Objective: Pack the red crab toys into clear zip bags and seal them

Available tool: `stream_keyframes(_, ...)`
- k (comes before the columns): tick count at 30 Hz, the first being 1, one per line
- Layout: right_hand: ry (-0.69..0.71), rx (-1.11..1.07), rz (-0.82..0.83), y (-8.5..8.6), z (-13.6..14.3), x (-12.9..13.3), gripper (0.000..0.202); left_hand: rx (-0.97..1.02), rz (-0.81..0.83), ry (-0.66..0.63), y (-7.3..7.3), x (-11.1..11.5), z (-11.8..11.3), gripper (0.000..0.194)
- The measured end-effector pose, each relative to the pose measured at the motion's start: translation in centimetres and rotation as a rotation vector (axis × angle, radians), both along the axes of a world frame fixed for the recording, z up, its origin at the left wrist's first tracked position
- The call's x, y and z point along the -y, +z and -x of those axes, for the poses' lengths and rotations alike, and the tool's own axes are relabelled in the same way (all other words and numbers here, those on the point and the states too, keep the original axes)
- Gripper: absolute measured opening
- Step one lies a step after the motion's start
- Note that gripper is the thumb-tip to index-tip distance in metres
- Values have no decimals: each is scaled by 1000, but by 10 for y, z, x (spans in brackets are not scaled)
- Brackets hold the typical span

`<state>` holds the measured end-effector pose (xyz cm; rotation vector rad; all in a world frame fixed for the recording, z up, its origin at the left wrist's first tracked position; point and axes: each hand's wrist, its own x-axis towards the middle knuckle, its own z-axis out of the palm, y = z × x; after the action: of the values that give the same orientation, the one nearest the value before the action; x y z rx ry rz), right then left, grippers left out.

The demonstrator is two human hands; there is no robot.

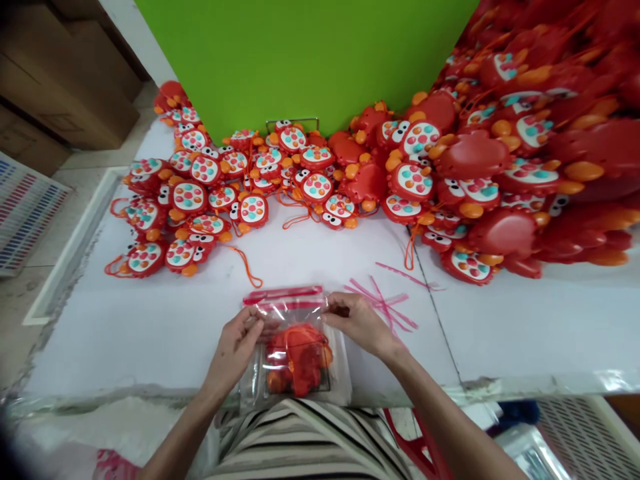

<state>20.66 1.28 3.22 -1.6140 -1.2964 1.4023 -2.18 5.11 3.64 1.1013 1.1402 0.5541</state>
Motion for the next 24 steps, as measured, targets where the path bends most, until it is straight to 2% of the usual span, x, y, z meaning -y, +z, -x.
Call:
stream_keyframes(4, -49, -77, -11, -10, -4, 7, 12, -195, -174, -38, -2, -2, 3, 9)
stream_keyframes(6, -65, -71, -2, -12, -5, 11, 13, -206, -195, -36, -6, -3, 5, 11)
stream_keyframes(10, -47, -8, -25, -11, -4, 13, 16, -125, -126, -12, -8, -3, 5, 17)
stream_keyframes(15, 60, 113, -172, -8, -1, 17, 24, -120, -78, -5, -4, 2, 0, 16)
stream_keyframes(19, 132, 244, -231, -1, -4, 15, 24, -46, -11, 14, 4, 1, 16, 13)
stream_keyframes(21, 109, 302, -231, 6, -9, 9, 21, -62, -91, 114, 20, -8, 37, 12)
stream_keyframes(22, 92, 331, -228, 10, -11, 4, 19, -102, -186, 216, 31, -14, 49, 12)
stream_keyframes(24, 76, 401, -230, 18, -13, -11, 18, -277, -505, 520, 58, -27, 74, 9)
